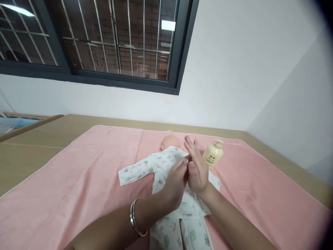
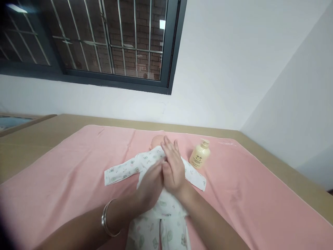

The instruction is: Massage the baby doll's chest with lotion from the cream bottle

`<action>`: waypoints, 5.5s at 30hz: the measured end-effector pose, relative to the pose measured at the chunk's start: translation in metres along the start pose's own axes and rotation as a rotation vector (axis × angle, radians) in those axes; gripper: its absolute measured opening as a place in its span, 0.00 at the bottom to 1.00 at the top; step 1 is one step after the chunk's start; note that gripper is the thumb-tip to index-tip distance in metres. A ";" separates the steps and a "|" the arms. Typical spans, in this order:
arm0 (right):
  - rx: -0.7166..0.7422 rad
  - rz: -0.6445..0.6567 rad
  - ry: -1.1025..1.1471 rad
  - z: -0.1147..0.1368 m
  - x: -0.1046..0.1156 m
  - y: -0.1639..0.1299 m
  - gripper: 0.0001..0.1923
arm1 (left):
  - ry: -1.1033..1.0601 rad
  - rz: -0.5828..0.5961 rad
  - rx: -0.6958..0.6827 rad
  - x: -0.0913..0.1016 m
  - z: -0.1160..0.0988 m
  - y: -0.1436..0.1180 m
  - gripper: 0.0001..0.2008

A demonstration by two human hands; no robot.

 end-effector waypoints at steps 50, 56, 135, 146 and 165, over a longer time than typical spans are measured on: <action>0.008 0.631 -0.283 -0.032 -0.057 -0.044 0.26 | 1.149 -0.206 -0.686 0.096 0.018 0.043 0.22; -0.202 0.584 -0.250 -0.086 -0.055 -0.023 0.26 | 1.148 -0.230 -0.630 0.099 0.021 0.045 0.22; -0.278 0.454 -0.250 -0.084 -0.061 -0.025 0.25 | 1.584 -0.071 -0.582 0.082 0.014 0.057 0.23; -0.311 0.349 -0.188 -0.095 -0.072 -0.030 0.24 | 1.549 -0.085 -0.519 0.094 0.015 0.077 0.25; -0.327 0.546 -0.359 -0.075 -0.079 -0.031 0.29 | 1.697 -0.228 -0.428 0.094 0.004 0.106 0.26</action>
Point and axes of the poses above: each hand's wrist, its own y-axis towards the middle knuckle, its own x-axis out of the back of the hand, z = x × y, the point moved 5 cm from there along y, towards the middle knuckle, and after that the axes turned 5 degrees about -y, right-handed, at the moved point
